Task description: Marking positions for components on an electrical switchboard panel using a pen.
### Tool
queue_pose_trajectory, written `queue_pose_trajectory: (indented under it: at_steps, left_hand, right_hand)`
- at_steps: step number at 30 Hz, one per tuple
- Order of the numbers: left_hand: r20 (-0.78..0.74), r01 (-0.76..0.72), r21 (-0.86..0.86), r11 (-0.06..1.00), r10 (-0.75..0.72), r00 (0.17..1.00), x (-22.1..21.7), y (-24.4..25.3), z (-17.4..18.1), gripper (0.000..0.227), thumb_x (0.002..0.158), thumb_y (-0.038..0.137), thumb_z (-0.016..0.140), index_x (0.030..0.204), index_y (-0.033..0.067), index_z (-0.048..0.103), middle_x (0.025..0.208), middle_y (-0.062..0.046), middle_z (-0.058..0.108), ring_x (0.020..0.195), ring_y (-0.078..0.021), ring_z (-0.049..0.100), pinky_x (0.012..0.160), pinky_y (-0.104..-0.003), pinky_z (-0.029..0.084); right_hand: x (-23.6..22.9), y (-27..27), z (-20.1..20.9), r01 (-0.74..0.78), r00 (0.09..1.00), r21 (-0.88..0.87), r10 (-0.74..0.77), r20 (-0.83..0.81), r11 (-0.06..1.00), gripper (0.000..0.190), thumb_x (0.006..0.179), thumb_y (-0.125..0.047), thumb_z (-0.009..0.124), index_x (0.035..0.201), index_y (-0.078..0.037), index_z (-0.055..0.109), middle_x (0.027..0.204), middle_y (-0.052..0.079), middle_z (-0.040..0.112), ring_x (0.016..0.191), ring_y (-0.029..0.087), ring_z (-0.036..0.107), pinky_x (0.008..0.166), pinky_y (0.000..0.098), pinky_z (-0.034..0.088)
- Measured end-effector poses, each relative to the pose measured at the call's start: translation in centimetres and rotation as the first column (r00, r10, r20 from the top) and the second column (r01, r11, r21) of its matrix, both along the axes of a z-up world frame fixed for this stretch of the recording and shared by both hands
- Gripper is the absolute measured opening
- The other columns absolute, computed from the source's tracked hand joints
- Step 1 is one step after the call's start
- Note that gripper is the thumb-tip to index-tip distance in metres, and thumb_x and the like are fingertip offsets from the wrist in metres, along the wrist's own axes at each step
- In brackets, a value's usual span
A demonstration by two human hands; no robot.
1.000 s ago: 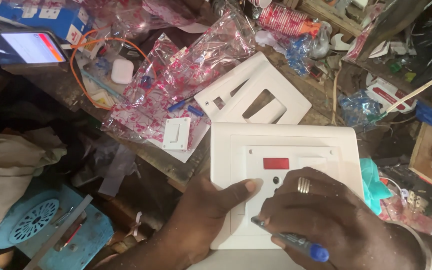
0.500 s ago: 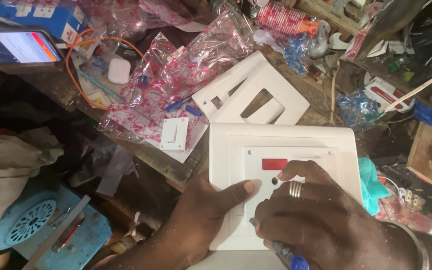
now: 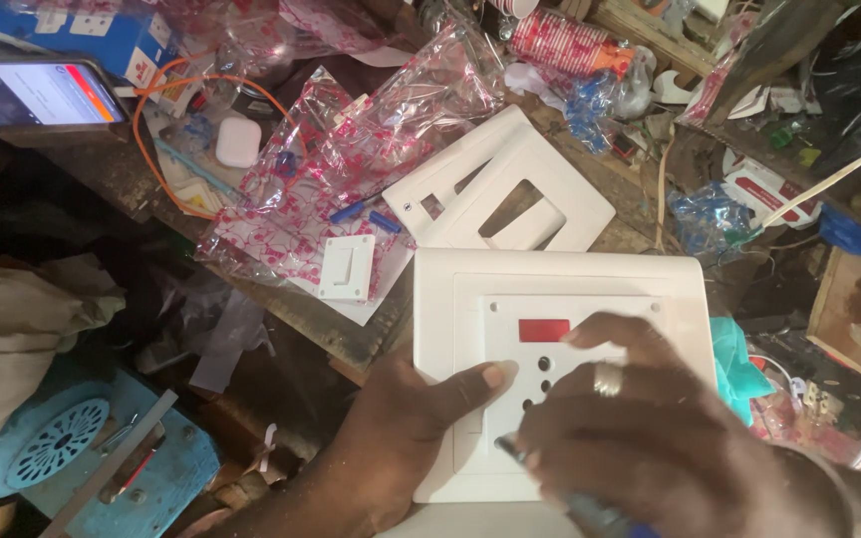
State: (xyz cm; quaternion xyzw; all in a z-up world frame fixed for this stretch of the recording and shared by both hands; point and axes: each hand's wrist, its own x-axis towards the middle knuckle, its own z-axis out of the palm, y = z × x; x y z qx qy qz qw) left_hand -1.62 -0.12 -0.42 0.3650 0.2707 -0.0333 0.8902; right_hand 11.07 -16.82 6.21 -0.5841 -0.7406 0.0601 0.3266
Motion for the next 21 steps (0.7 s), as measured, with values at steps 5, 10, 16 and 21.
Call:
queue_pose_trajectory:
  at_steps: [5, 10, 16, 21]
  left_hand:
    - [0.031, -0.036, -0.011, 0.999, 0.036, 0.999, 0.2, -0.2, 0.5, 0.06, 0.077, 0.015, 0.076, 0.133, -0.0002, 0.059, 0.112, -0.013, 0.073, 0.098, -0.0192, 0.07, 0.086, -0.038, 0.058]
    - [0.075, -0.07, -0.016, 0.997, 0.071, 0.995, 0.3, -0.4, 0.7, 0.068, 0.074, 0.016, 0.078, 0.136, 0.0011, 0.056, 0.116, -0.013, 0.072, 0.103, -0.0193, 0.069, 0.09, -0.038, 0.056]
    - [0.111, -0.089, 0.047, 0.995, 0.084, 0.99, 0.5, -0.4, -0.5, 0.072, 0.073, 0.013, 0.079, 0.139, 0.001, 0.053, 0.12, -0.012, 0.069, 0.109, -0.0194, 0.065, 0.093, -0.038, 0.053]
    - [0.043, -0.074, 0.033, 0.997, 0.073, 0.996, 0.4, -0.2, 0.0, 0.071, 0.074, 0.012, 0.078, 0.14, 0.0007, 0.055, 0.118, -0.012, 0.07, 0.106, -0.0192, 0.065, 0.092, -0.037, 0.053]
  right_hand:
    - [2.5, -0.8, -1.3, 0.185, 0.973, 0.09, -0.169, -0.158, 0.979, 0.035, 0.088, -0.009, 0.078, 0.118, -0.013, 0.059, 0.102, -0.003, 0.077, 0.096, 0.014, 0.079, 0.113, 0.0574, 0.046]
    - [4.0, 0.8, -0.4, 0.285, 0.958, 0.146, -0.277, -0.075, 0.947, 0.036, 0.089, -0.006, 0.072, 0.12, -0.003, 0.055, 0.105, 0.01, 0.072, 0.095, 0.013, 0.077, 0.107, 0.0496, 0.05]
    - [4.3, 1.8, -1.3, 0.262, 0.965, 0.198, -0.251, -0.082, 0.944, 0.036, 0.087, -0.006, 0.075, 0.117, 0.001, 0.055, 0.106, 0.008, 0.074, 0.098, 0.017, 0.076, 0.11, 0.0543, 0.046]
    - [4.3, 2.4, -0.8, 0.266, 0.96, 0.154, -0.276, 0.046, 0.952, 0.03, 0.087, -0.006, 0.079, 0.11, -0.003, 0.059, 0.104, 0.006, 0.073, 0.097, 0.02, 0.074, 0.114, 0.0523, 0.046]
